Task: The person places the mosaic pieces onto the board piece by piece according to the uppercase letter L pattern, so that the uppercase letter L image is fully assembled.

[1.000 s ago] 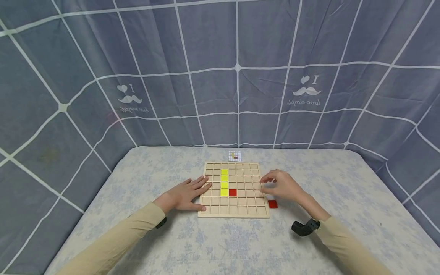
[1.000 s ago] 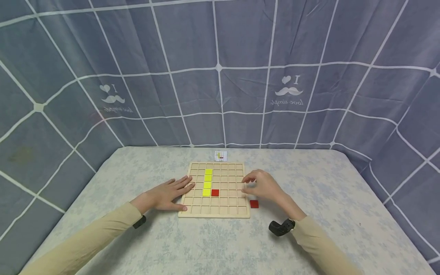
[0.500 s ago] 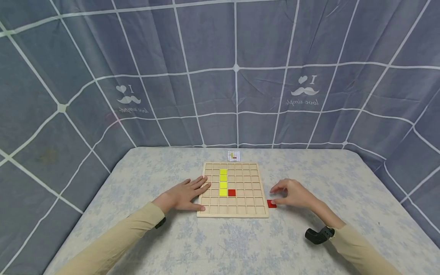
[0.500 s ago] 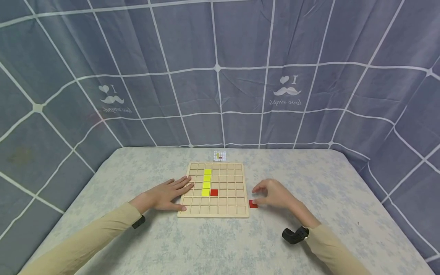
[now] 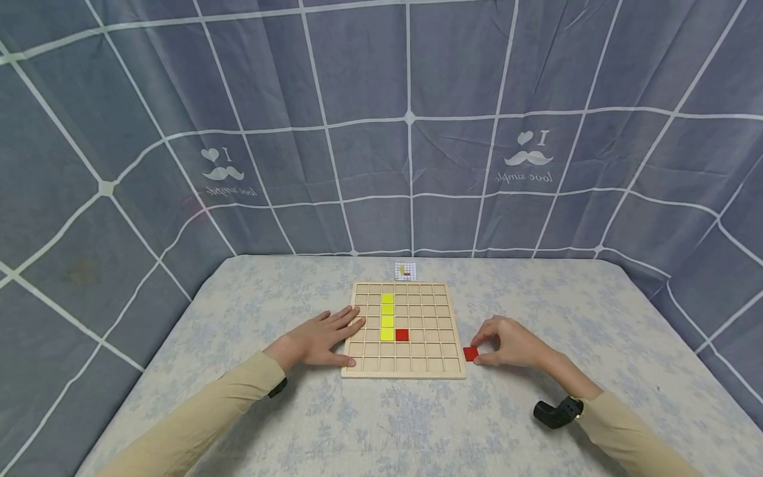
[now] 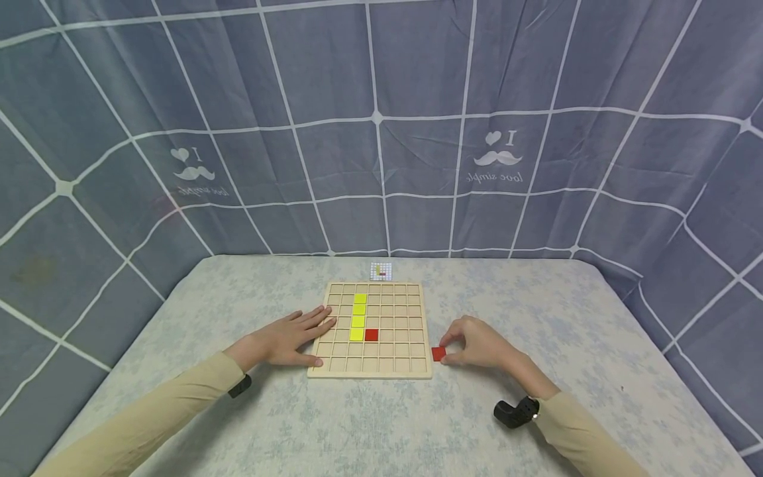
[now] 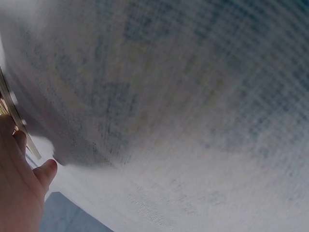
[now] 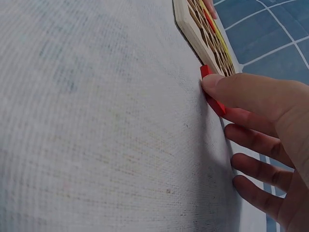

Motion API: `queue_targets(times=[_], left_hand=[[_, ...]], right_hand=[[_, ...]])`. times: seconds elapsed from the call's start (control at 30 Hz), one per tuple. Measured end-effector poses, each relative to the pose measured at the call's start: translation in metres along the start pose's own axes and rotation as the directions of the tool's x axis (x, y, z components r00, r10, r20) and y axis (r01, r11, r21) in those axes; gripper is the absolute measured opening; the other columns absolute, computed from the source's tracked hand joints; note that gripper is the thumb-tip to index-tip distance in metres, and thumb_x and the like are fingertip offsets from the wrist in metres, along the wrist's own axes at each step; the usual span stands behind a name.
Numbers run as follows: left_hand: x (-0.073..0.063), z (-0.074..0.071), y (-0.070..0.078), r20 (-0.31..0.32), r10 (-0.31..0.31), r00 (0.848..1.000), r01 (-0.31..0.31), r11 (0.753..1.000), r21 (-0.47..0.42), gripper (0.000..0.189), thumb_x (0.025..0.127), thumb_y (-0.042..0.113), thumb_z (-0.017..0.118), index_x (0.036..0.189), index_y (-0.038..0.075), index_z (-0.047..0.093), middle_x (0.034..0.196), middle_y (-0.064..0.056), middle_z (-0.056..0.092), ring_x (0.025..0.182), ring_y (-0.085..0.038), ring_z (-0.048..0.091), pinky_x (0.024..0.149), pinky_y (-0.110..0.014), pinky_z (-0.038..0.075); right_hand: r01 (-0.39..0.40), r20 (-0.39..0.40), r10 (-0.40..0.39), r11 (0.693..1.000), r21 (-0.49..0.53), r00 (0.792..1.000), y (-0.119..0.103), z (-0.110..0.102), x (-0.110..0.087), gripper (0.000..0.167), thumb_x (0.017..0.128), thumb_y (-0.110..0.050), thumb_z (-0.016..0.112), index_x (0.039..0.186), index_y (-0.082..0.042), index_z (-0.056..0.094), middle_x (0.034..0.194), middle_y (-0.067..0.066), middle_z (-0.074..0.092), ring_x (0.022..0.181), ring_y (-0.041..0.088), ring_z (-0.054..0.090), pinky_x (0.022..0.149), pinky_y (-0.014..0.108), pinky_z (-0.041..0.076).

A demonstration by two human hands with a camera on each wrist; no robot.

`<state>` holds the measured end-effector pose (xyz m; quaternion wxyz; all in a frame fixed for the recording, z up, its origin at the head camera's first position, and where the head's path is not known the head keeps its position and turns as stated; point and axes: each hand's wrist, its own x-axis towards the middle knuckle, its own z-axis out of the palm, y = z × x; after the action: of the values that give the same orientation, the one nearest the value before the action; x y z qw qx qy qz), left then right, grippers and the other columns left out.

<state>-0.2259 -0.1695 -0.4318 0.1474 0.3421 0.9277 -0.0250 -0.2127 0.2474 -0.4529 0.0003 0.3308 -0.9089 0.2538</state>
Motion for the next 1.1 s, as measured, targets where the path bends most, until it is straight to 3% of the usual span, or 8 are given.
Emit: queue_targets(times=[0.3, 0.5, 0.7, 1.1], left_hand=[[-0.002, 0.001, -0.001, -0.004, 0.005, 1.000, -0.005, 1.000, -0.005, 0.088, 0.089, 0.069, 0.044, 0.156, 0.022, 0.013, 0.164, -0.004, 0.004, 0.151, -0.023, 0.008, 0.119, -0.052, 0.020], [-0.002, 0.002, -0.002, -0.001, -0.001, 1.000, 0.001, 1.000, 0.003, 0.088, 0.089, 0.071, 0.042, 0.157, 0.024, 0.011, 0.164, -0.002, 0.002, 0.151, -0.021, 0.006, 0.119, -0.051, 0.019], [-0.002, 0.001, -0.002, 0.001, 0.006, 1.000, -0.006, 1.000, -0.009, 0.087, 0.090, 0.069, 0.043, 0.156, 0.022, 0.013, 0.164, -0.005, 0.004, 0.151, -0.024, 0.008, 0.119, -0.053, 0.020], [-0.001, -0.001, -0.001, -0.004, 0.014, 1.000, -0.014, 1.000, -0.009, 0.086, 0.091, 0.068, 0.043, 0.157, 0.022, 0.013, 0.164, -0.005, 0.005, 0.151, -0.024, 0.008, 0.119, -0.053, 0.020]], right_hand=[[0.026, -0.023, -0.027, 0.998, -0.049, 0.999, -0.001, 0.001, -0.001, 0.016, 0.073, -0.027, 0.083, 0.085, -0.022, 0.073, 0.085, -0.014, 0.065, 0.080, 0.005, 0.053, 0.068, 0.024, 0.044], [0.000, -0.110, -0.013, 0.994, -0.114, 0.994, -0.003, -0.002, 0.003, 0.016, 0.072, -0.026, 0.082, 0.085, -0.022, 0.074, 0.086, -0.013, 0.067, 0.083, 0.007, 0.059, 0.073, 0.029, 0.050], [-0.041, -0.172, 0.020, 0.992, -0.119, 0.985, -0.009, -0.007, 0.014, 0.017, 0.072, -0.022, 0.082, 0.087, -0.019, 0.074, 0.086, -0.007, 0.069, 0.080, 0.011, 0.059, 0.069, 0.027, 0.050], [-0.086, -0.162, 0.072, 0.993, -0.084, 0.984, -0.029, -0.003, 0.040, 0.019, 0.075, -0.027, 0.080, 0.090, -0.016, 0.075, 0.085, -0.005, 0.071, 0.077, 0.013, 0.060, 0.066, 0.025, 0.047]])
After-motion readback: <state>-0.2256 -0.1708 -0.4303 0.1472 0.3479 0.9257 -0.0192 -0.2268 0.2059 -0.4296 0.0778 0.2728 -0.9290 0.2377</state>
